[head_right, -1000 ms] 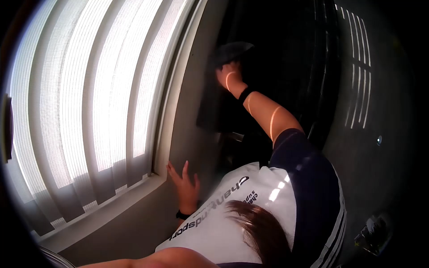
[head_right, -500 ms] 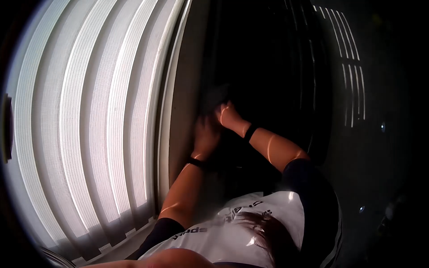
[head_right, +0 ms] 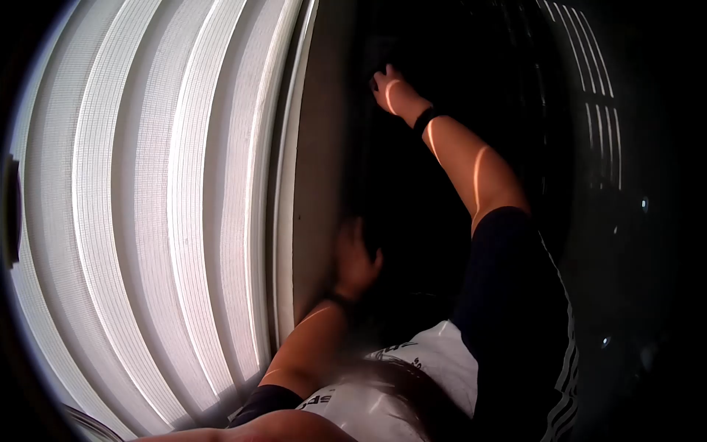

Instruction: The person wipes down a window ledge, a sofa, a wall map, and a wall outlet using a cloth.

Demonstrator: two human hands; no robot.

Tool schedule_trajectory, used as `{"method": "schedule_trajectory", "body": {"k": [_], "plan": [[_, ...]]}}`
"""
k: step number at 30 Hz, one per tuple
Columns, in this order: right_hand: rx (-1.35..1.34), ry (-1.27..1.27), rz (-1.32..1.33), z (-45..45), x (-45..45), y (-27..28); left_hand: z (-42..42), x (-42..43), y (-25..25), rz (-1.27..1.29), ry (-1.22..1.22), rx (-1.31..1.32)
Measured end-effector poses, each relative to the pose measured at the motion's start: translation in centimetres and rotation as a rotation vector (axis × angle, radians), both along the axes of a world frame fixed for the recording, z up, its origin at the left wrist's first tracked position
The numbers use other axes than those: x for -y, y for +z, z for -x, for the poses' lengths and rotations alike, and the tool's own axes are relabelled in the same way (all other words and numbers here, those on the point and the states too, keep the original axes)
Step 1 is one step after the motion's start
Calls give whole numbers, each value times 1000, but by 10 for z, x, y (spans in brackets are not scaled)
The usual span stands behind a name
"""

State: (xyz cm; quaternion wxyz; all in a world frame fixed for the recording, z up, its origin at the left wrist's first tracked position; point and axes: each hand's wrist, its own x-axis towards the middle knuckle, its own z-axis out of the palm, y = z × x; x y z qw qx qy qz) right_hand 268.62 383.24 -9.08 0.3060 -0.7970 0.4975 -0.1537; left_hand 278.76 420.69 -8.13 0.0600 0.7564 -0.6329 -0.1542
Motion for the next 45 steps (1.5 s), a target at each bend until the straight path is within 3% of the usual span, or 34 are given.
{"method": "schedule_trajectory", "body": {"k": [1, 2, 3, 4, 5, 7, 10, 12, 13, 16, 18, 19, 21, 23, 24, 29, 33, 35, 37, 40, 43, 45], "plan": [[-152, 192, 137, 7, -35, -5, 2, 4, 0, -2, 4, -5], [-102, 214, 394, 14, -76, -12, 4, 5, 1, 0, 7, -9], [-37, 323, 187, 23, -105, 1, 5, 5, 3, 4, 11, -12], [-28, 375, 292, 26, -128, -7, 5, 6, 4, 10, 10, -8], [-72, 390, 225, 29, -136, 10, 4, 8, 4, 22, 7, -13], [-67, 335, 201, 21, -117, 4, 2, 6, 4, 33, -3, -11], [-527, 316, 468, -5, -31, 19, 3, 5, 11, -4, -2, 46], [-295, -17, 194, -16, 30, 13, 5, 6, 8, 18, -7, 38], [53, -263, -212, -19, 45, 19, 5, 6, 8, 34, -11, 32], [-30, -218, -110, -14, 27, 8, 4, 12, 13, -32, 18, 2], [-179, -37, 162, -1, -22, -8, 4, 8, 11, -23, 2, 26], [-233, 56, 137, 9, -51, 11, 5, 10, 9, -7, -7, 37], [-423, 313, 554, 16, -59, -12, 4, 12, 7, 8, 8, -10], [-251, 205, 249, 13, -33, -6, 6, 7, 5, 23, 20, -27], [-553, 331, 470, 1, -10, -16, 7, 8, 3, 47, 24, -17], [-399, 182, 305, -5, 9, 7, 1, 5, 2, 44, -7, 40], [-456, 346, 214, 7, -28, 34, 5, 13, 5, 42, -10, 58], [-561, 363, 138, -3, -1, 42, 8, 10, 7, 27, -7, 73], [-310, 89, -87, -22, 41, 31, 7, 9, 11, 36, -17, 41], [-646, 158, 130, -44, 47, 40, 2, 9, 6, 26, -24, 30], [-537, 413, 151, -29, -23, 75, 2, 10, 11, 29, -28, 19], [-430, 527, 221, -28, -86, 60, 2, 10, 8, 66, -17, 14]]}}
